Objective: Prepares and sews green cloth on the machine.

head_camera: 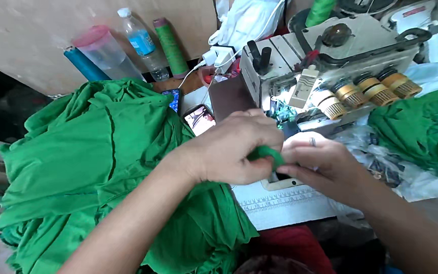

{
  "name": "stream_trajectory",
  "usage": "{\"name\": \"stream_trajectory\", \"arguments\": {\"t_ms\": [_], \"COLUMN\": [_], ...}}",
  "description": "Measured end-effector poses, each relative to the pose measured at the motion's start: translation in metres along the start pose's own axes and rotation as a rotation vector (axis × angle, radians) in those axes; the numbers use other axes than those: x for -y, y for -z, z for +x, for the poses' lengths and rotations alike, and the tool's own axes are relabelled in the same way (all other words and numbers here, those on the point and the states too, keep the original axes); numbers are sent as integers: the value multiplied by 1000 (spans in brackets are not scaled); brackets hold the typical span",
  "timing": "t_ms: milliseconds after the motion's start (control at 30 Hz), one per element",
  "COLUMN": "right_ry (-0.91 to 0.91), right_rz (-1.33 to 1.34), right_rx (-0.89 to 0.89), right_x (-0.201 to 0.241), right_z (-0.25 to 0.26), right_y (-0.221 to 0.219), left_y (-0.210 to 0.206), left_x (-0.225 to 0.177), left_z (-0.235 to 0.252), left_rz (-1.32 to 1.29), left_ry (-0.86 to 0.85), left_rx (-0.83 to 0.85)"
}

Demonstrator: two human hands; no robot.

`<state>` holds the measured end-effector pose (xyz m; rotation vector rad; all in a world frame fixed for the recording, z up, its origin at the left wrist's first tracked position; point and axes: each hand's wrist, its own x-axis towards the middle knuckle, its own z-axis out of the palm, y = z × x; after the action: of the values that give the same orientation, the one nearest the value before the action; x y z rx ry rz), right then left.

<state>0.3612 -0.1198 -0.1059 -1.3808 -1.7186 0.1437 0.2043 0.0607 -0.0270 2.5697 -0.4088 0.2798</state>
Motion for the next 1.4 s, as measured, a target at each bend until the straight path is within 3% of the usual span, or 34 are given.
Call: {"name": "stream_trajectory", "arguments": {"t_ms": [167,333,533,667,767,900,1033,1233,1400], "right_ry": [17,75,135,145,145,113,83,54,57], "right_rz": [105,84,125,325,384,397,423,276,123], "right_rx": [-42,-19,68,70,65,13,-32,-129,-148], "right_x": [-13,-27,-27,-26,-26,-30,-31,-33,-39], "right_z": [-16,-8,-8,-17,-15,-14,-15,-14,-26], "right_y": [-10,-5,-7,-8,-12,-19,-20,-23,-18], "left_y": [-13,-18,-16,-27,-30,-21,-32,-38,-68], "left_x": [21,-20,16,-8,2,25,-9,0,-36], "left_z": [-6,7,-7,-2,2,-4,-5,-8,-8], "left_rz": [293,239,380,278,217,431,388,313,306], "left_ry": [29,-5,63,-16,-72,-4,2,53,183], "left_rx": [38,41,13,-16,1,-13,-68,-107,-207]}}
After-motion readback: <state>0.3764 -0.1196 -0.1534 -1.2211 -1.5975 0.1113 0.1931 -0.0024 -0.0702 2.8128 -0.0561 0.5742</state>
